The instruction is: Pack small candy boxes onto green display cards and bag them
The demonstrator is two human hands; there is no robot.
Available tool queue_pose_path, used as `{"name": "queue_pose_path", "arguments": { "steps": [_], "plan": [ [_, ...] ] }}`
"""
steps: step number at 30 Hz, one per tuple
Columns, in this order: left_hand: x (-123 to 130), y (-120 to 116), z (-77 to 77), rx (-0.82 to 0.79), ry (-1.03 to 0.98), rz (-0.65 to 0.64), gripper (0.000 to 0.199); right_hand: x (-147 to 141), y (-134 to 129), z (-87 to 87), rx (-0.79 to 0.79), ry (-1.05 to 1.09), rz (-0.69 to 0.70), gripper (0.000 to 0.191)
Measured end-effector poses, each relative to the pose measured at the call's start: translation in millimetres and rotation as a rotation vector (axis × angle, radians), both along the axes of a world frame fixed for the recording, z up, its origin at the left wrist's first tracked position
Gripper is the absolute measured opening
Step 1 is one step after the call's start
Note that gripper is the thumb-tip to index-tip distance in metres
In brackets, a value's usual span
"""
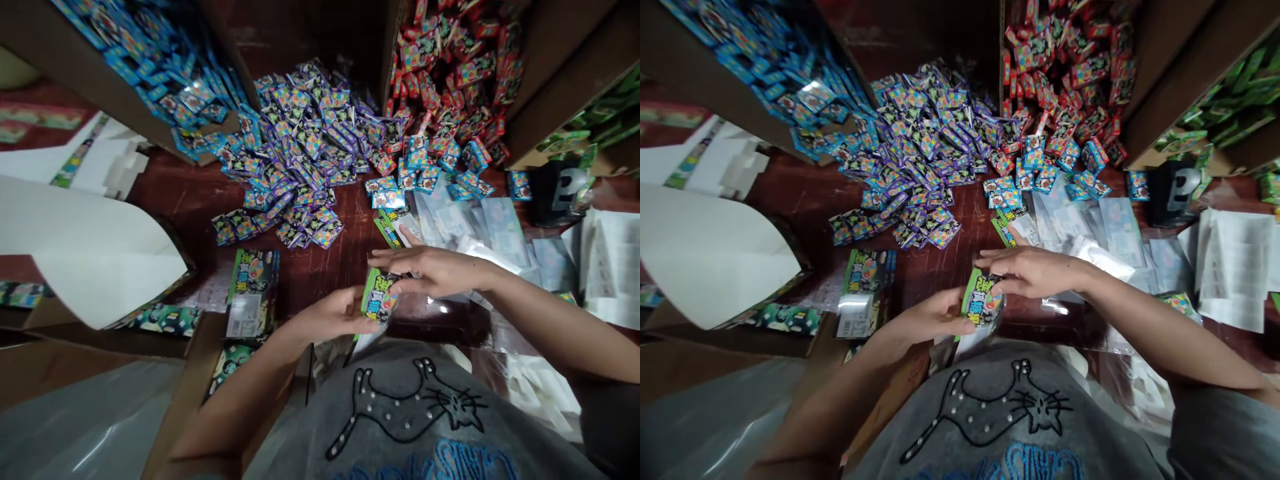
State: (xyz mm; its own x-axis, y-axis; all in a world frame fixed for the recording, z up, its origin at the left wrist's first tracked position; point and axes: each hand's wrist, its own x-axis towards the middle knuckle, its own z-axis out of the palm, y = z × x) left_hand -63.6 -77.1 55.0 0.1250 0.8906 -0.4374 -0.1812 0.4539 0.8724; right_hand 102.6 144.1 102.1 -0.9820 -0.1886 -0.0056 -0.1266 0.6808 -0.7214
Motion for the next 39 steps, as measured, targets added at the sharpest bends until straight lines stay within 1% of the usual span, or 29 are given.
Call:
{"name": "queue_pose_path", "arguments": {
  "steps": [1, 2, 4, 5, 6, 7, 8, 10, 11, 12, 14, 15, 16, 17, 18, 19, 20, 21, 22, 23, 24, 25, 27, 28, 30, 33, 35, 37, 39],
  "plan": [
    [0, 3, 0.7, 0.008, -0.012, -0.003, 0.048, -4, -3, -1.7, 0.033, 0.011, -0.017, 0.02],
    [0, 6, 1.0, 0.01, 0.016, 0.031, 0.042, -9, -8, -2.4, 0.091, 0.036, -0.066, 0.02],
    [-1, 14, 0.8, 0.007, 0.144, 0.15, 0.029, -18, -18, -0.3, 0.263, 0.104, -0.216, 0.022],
    [-2, 18, 0.6, 0.011, 0.215, 0.194, 0.027, -23, -22, 2.7, 0.353, 0.134, -0.281, 0.023],
    [-4, 22, 0.7, 0.022, 0.278, 0.209, 0.027, -27, -25, 6.9, 0.428, 0.15, -0.319, 0.023],
    [-7, 25, 1.0, 0.04, 0.323, 0.19, 0.027, -31, -26, 12.1, 0.476, 0.147, -0.324, 0.021],
    [-10, 28, 1.5, 0.058, 0.344, 0.148, 0.028, -35, -24, 17.8, 0.488, 0.123, -0.295, 0.02],
    [-15, 31, 2.6, 0.084, 0.291, 0.047, 0.027, -40, -13, 29.6, 0.402, 0.031, -0.161, 0.019],
    [-17, 32, 2.8, 0.086, 0.223, 0.004, 0.027, -42, -5, 34.8, 0.322, -0.027, -0.071, 0.017],
    [-18, 32, 2.6, 0.081, 0.146, -0.02, 0.034, -43, 3, 39.2, 0.234, -0.078, 0.021, 0.014],
    [-17, 32, 1.0, 0.056, 0.015, -0.004, 0.05, -44, 18, 44.0, 0.085, -0.131, 0.161, 0.013],
    [-16, 31, -0.3, 0.041, -0.016, 0.036, 0.052, -43, 23, 43.7, 0.043, -0.122, 0.166, 0.015],
    [-15, 31, -2.0, 0.031, -0.024, 0.099, 0.048, -41, 25, 41.3, 0.023, -0.092, 0.114, 0.015],
    [-13, 30, -4.1, 0.029, -0.017, 0.187, 0.044, -39, 24, 36.6, 0.016, -0.046, 0.007, 0.015],
    [-12, 30, -6.5, 0.034, -0.002, 0.288, 0.042, -37, 21, 29.3, 0.011, 0.008, -0.146, 0.016],
    [-12, 29, -9.4, 0.044, 0.019, 0.396, 0.043, -34, 15, 19.7, -0.001, 0.061, -0.32, 0.023],
    [-11, 29, -12.8, 0.054, 0.042, 0.501, 0.044, -32, 7, 8.0, -0.026, 0.088, -0.483, 0.033],
    [-10, 29, -16.7, 0.061, 0.066, 0.593, 0.046, -30, -3, -5.3, -0.064, 0.095, -0.606, 0.043],
    [-9, 30, -20.9, 0.063, 0.099, 0.668, 0.046, -28, -15, -19.5, -0.095, 0.064, -0.661, 0.047],
    [-8, 30, -25.4, 0.059, 0.139, 0.726, 0.045, -26, -26, -33.7, -0.096, -0.005, -0.662, 0.046],
    [-7, 31, -29.9, 0.051, 0.183, 0.772, 0.043, -25, -38, -47.3, -0.048, -0.052, -0.669, 0.044],
    [-4, 31, -34.3, 0.04, 0.226, 0.808, 0.041, -24, -49, -59.6, 0.036, -0.065, -0.698, 0.042],
    [2, 28, -41.8, 0.013, 0.289, 0.862, 0.039, -23, -67, -79.4, 0.217, -0.032, -0.786, 0.041],
    [6, 25, -45.1, 0.004, 0.302, 0.873, 0.038, -23, -73, -86.7, 0.283, -0.005, -0.829, 0.041],
    [14, 17, -51.2, 0.017, 0.271, 0.831, 0.039, -23, -79, -96.8, 0.34, 0.008, -0.884, 0.044],
    [26, 0, -61.3, 0.015, 0.205, 0.656, 0.045, -21, -83, -106.0, 0.346, -0.082, -0.898, 0.054],
    [29, -11, -66.3, -0.027, 0.242, 0.577, 0.042, -20, -86, -110.2, 0.35, -0.142, -0.875, 0.059],
    [25, -22, -65.0, -0.05, 0.296, 0.537, 0.041, -18, -87, -110.7, 0.358, -0.167, -0.825, 0.06],
    [9, -38, -54.5, -0.037, 0.265, 0.446, 0.048, -17, -81, -102.6, 0.37, -0.178, -0.776, 0.056]
  ]
}}
